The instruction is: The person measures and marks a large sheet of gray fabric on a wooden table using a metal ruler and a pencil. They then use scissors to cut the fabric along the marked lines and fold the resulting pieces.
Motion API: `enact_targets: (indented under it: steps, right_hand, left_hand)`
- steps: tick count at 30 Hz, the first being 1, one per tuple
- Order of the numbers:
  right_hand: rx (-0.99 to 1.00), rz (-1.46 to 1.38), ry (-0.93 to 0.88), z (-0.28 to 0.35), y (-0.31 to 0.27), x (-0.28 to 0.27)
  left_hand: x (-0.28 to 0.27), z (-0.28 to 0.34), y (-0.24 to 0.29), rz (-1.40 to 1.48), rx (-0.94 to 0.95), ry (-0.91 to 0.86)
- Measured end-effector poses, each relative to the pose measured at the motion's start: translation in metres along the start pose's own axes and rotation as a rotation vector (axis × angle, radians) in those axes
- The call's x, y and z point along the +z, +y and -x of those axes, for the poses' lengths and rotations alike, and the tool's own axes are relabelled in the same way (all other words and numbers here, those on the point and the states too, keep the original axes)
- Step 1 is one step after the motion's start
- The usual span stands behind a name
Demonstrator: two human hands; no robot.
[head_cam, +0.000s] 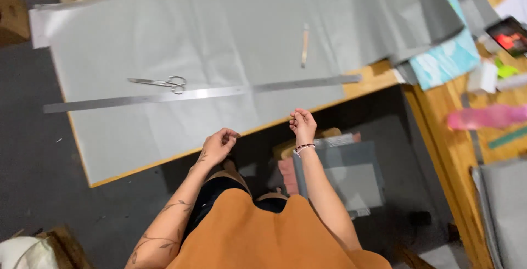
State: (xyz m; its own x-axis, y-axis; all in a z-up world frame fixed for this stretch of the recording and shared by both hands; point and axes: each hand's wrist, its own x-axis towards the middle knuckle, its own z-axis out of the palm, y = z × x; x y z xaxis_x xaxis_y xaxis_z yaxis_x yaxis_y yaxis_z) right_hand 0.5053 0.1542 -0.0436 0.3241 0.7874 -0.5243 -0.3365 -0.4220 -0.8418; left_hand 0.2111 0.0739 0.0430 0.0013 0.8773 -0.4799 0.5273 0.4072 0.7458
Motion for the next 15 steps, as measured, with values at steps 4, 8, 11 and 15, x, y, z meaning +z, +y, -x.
enact_targets:
  steps: [4,8,11,15]
  right_hand:
    - [-0.104,0.159,-0.089,-0.01,0.017,0.062]
    - [-0.584,1.054,0.003,0.019,-0.008,0.113]
    - [-0.53,1.404,-0.006,0.026,-0.029,0.133]
    - [-0.302,1.603,-0.037,0.026,-0.039,0.137]
  left_hand:
    - [-0.059,-0.025,-0.032,-0.099,0.014,0.11]
    - [-0.1,-0.033,-0.077,-0.236,0.018,0.378]
    - [-0.135,-0.025,-0.101,-0.262,-0.096,0.544]
    - [-0.179,0.02,-0.108,-0.166,-0.199,0.612]
